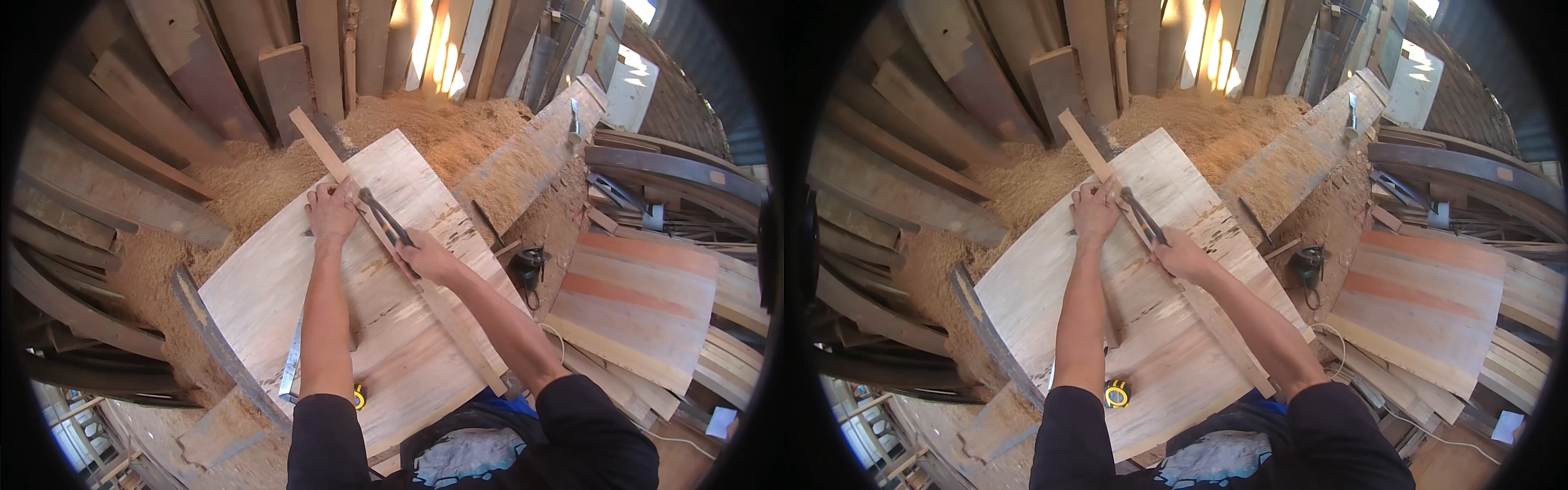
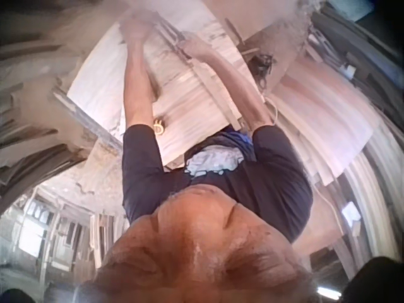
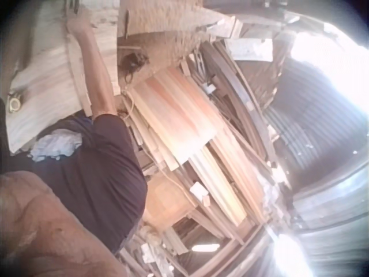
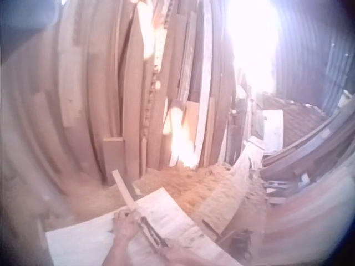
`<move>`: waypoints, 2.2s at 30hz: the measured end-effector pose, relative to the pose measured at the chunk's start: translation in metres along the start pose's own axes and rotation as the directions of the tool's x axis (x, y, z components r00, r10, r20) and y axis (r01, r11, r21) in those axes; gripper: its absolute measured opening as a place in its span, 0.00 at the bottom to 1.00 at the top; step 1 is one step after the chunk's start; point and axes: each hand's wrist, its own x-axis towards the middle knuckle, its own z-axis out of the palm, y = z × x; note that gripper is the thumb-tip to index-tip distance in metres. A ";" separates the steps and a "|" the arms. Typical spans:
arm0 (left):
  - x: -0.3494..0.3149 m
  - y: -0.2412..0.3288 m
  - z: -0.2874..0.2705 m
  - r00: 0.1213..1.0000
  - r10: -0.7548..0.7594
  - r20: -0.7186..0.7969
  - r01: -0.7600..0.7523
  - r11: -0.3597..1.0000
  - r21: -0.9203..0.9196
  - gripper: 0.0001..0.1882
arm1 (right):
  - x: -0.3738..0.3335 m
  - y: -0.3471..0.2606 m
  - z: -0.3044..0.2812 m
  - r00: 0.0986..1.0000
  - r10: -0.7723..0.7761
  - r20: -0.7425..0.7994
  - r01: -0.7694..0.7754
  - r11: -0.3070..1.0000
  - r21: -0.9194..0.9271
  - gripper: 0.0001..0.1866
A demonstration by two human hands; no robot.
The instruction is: The person aligns a wooden slat across a board, hammers small nails through the slat to secure it, and then uses pliers to remove a nail before hammering it back in again.
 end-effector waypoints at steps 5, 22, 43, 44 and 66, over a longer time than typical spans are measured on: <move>0.006 -0.007 0.000 0.997 0.007 0.079 -0.002 0.998 -0.060 0.25 | -0.062 0.023 -0.022 0.997 0.056 -0.052 -0.059 0.997 -0.047 0.02; -0.125 0.018 -0.035 0.933 0.216 0.286 -0.022 0.831 -0.556 0.11 | -0.121 0.061 -0.044 0.980 -0.095 0.173 0.133 0.966 -0.223 0.06; -0.024 0.009 -0.004 0.957 0.285 0.059 -0.265 0.937 -0.227 0.12 | -0.100 0.076 0.022 0.825 -0.510 -0.244 0.134 0.595 -0.792 0.19; -0.024 0.010 -0.001 0.964 0.258 0.067 -0.230 0.932 -0.280 0.10 | -0.091 0.069 0.038 0.877 -0.449 -0.171 0.171 0.625 -0.762 0.20; -0.021 -0.047 -0.012 1.000 0.015 0.003 -0.013 0.920 -0.391 0.11 | -0.079 0.048 0.018 0.995 -0.098 -0.011 0.063 0.716 -0.695 0.17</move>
